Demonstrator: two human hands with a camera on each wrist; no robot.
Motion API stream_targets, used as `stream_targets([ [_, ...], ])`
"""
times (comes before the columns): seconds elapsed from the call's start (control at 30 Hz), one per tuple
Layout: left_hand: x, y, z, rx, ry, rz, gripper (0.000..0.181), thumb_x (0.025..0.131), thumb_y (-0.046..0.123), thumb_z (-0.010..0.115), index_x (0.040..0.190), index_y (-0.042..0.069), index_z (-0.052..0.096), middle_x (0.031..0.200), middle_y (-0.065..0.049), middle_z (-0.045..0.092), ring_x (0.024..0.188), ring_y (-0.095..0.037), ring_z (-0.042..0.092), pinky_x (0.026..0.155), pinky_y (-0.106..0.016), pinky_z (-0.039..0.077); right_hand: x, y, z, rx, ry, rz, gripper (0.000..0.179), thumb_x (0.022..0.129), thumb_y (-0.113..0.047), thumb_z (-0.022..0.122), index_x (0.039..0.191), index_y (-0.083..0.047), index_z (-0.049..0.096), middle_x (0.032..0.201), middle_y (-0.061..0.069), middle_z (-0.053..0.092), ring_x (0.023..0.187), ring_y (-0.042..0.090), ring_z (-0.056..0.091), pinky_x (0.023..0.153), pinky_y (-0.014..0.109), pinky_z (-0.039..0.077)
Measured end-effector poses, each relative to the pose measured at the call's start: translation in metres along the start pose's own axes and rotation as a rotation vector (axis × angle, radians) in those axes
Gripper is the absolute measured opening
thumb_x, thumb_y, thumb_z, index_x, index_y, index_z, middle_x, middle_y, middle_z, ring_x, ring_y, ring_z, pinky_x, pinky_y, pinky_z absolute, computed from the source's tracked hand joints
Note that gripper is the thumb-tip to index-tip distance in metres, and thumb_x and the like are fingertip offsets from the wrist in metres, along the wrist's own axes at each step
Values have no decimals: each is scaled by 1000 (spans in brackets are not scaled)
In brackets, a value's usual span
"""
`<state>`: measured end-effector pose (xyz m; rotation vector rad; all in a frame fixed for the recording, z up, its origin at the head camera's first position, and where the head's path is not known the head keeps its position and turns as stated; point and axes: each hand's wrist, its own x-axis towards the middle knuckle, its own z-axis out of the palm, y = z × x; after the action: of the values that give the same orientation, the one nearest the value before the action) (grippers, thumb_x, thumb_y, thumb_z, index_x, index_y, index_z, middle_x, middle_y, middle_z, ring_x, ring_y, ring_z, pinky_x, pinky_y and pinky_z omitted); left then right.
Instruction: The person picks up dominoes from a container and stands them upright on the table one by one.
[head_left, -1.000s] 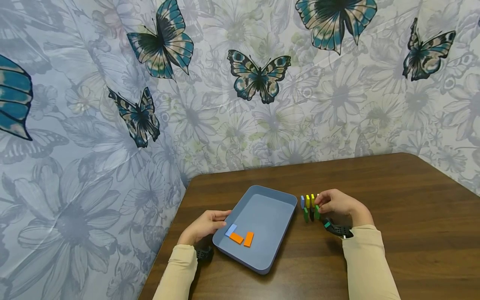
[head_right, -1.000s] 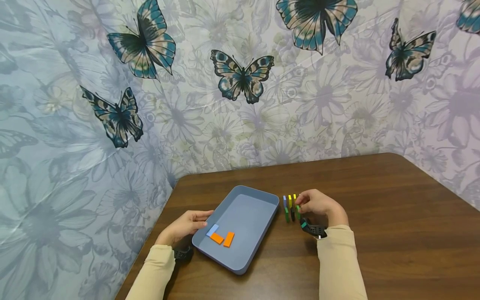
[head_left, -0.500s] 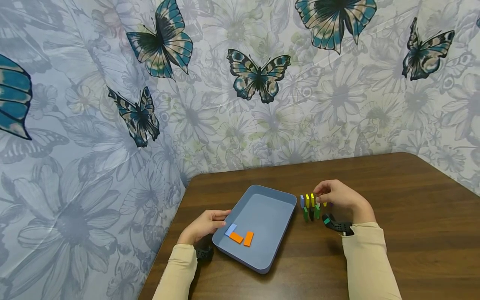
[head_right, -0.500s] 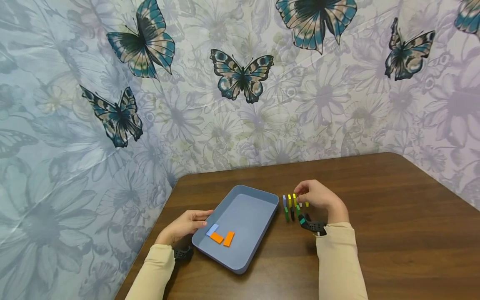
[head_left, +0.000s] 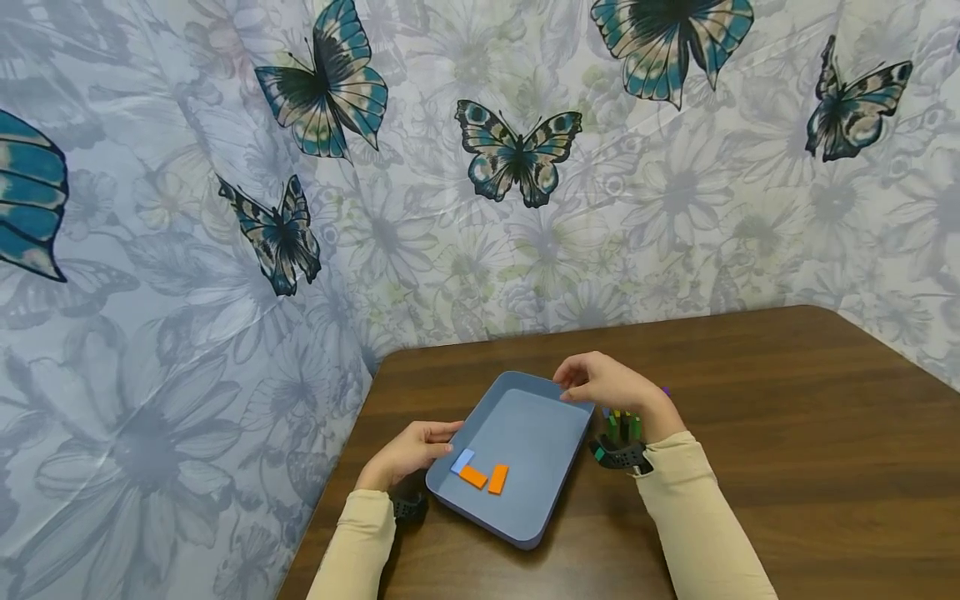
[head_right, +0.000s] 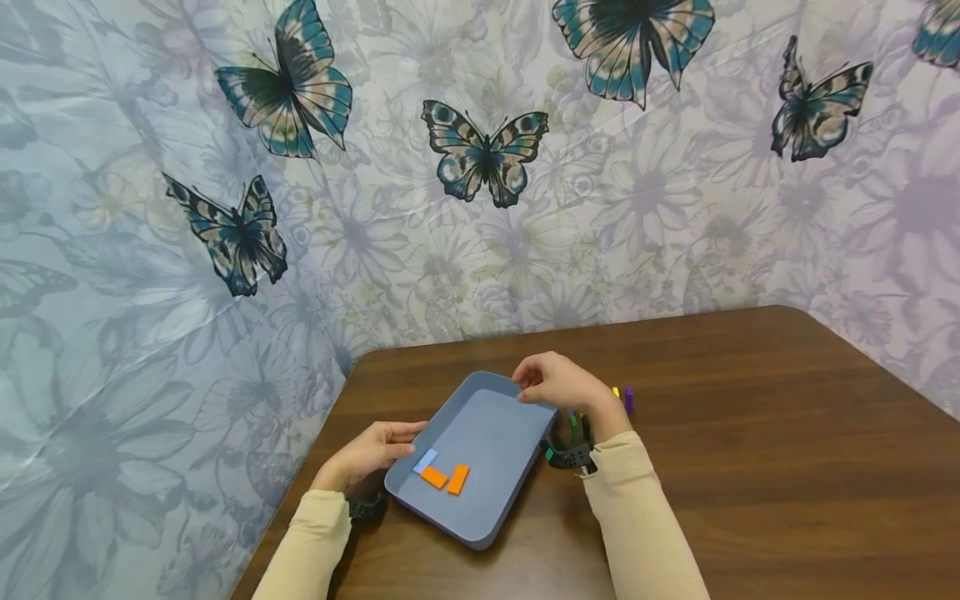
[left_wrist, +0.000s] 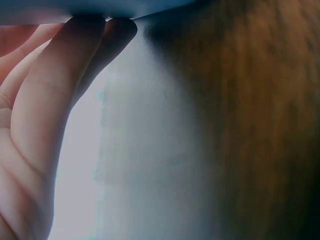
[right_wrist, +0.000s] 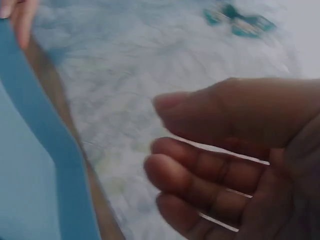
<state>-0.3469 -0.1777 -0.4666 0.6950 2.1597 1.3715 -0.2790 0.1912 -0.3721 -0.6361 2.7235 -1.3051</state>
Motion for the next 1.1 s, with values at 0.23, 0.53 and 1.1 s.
stream_targets([
  [0.23, 1, 3, -1, -1, 10, 5, 50, 101, 6, 55, 150, 3, 45, 151, -25, 46, 129, -35, 57, 95, -46, 56, 44, -20, 25, -16, -126, -33, 21, 90, -6, 72, 110, -4, 69, 106, 8, 69, 92, 18, 64, 82, 33, 56],
  [0.53, 5, 1, 0, -17, -5, 1, 50, 102, 7, 55, 150, 3, 44, 149, -26, 48, 126, -33, 60, 94, -44, 57, 79, -14, 67, -88, -346, 55, 23, 89, -4, 73, 112, -6, 70, 115, 8, 67, 100, 16, 61, 87, 33, 55],
  [1.1, 3, -1, -1, -3, 5, 4, 50, 101, 7, 56, 150, 3, 45, 150, -25, 47, 130, -35, 57, 95, -46, 56, 91, 3, 103, -46, -654, 131, 33, 82, 7, 73, 112, -7, 70, 106, 2, 65, 94, 11, 56, 90, 25, 50],
])
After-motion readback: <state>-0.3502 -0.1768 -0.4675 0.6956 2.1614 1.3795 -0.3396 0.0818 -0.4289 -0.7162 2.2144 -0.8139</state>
